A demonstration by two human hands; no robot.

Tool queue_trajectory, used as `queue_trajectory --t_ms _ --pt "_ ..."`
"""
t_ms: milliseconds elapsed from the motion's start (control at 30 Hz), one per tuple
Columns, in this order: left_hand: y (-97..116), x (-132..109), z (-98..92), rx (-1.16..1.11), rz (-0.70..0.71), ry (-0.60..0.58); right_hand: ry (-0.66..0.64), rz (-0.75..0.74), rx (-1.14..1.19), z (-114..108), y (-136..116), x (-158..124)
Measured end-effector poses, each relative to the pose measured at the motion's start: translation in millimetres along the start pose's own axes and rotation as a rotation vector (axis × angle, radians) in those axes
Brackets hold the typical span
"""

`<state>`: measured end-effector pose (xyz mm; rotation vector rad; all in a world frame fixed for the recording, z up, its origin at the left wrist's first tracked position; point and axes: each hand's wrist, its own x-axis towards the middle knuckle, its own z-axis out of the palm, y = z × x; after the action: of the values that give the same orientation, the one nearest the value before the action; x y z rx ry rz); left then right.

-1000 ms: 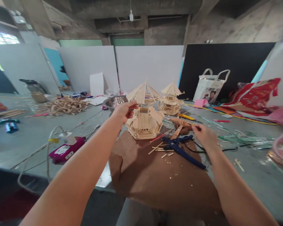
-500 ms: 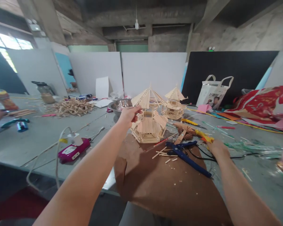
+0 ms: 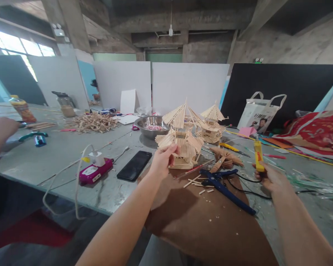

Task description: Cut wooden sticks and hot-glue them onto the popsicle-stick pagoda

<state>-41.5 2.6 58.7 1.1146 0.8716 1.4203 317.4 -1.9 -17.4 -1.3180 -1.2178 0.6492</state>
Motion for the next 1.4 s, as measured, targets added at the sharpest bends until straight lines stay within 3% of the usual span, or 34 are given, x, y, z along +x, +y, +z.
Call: queue_trajectory --t_ms 100,200,300,367,500,667,833,967,1400 --pt "-19.2 -9.4 6.2 -0.042 -0.091 -0.104 -0.002 0.132 0.160 10.2 -16.2 -5.7" --pt "-31.1 -13.6 7.7 -0.019 -0.131 -0.221 -0.019 0.253 0.465 26.8 -32.8 -13.8" --pt "-35.1 -14.2 5.5 0.013 -0.128 -0.264 -0.068 0.217 0.607 45.3 -46.9 -22.7" --pt "-36.1 -13.2 3.7 0.023 -0.107 -0.247 -0.029 0.165 0.610 56.1 -54.2 -28.5" --pt "-39.6 -10.1 2.5 0.046 -0.059 -0.181 0.018 0.001 0.486 69.6 -71.1 -37.3" --pt "-42.5 -9.1 4.3 0.053 -0.015 -0.075 -0.109 -0.194 0.215 82.3 -114.3 -37.6" --pt "-42.1 -11.6 6.4 0.075 -0.012 -0.014 -0.254 -0.383 -0.150 111.1 -163.7 -22.5" --pt "-46.2 -10.4 5.7 0.080 0.027 0.004 -0.271 -0.516 -0.435 134.0 -189.2 -11.6" --pt "-44.7 -9.3 3.2 0.010 0.040 0.022 -0.290 -0.639 -0.647 156.0 -212.4 -4.5"
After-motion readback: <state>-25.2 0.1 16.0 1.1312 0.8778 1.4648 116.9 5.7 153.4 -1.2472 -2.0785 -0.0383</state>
